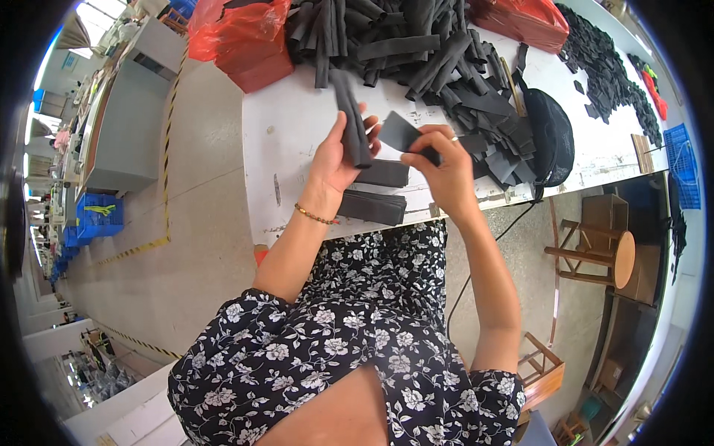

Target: The recorder is manually assembling black foam components at a factory workbench.

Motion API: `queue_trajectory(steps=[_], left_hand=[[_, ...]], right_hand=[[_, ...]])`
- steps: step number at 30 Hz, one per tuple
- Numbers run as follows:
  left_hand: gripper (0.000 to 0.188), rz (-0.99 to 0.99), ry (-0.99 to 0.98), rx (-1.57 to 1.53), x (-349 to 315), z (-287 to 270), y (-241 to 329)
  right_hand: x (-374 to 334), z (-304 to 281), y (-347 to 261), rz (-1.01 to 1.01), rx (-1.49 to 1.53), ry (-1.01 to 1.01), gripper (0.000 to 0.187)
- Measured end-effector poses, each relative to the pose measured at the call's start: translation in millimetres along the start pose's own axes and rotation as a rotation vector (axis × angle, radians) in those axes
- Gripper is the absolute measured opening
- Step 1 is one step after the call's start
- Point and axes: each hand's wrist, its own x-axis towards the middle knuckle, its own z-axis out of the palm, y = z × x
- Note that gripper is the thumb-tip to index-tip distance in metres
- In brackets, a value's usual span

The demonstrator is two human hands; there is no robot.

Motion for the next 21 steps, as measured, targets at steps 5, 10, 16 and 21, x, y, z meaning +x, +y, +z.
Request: queue_trajectory(steps=[5, 10, 16, 21], left_hand=[[0.034, -0.006, 0.008, 0.108, -2.5, -5.5, 10.7], [0.022, 0.060, 0.000, 0.223, 3.7, -17.8, 8.9], [0.020, 0.066, 0.066, 0.246, 3.3, -10.9, 2.3], [0.019, 0.045, 0.056, 0.319, 0.7, -7.8, -1.1]], right_hand=[[-12.7, -13.2, -13.4, -0.021, -0.017, 0.055, 0.029], [-26.7, -14.0, -23.1, -0.050, -0.181, -0.043, 0.047], [-22.9, -5.9, -27.5, -0.300, -0.498, -0.052, 0.037], [-14.0, -5.5, -30.9, -0.377, -0.657, -0.045, 0.037]])
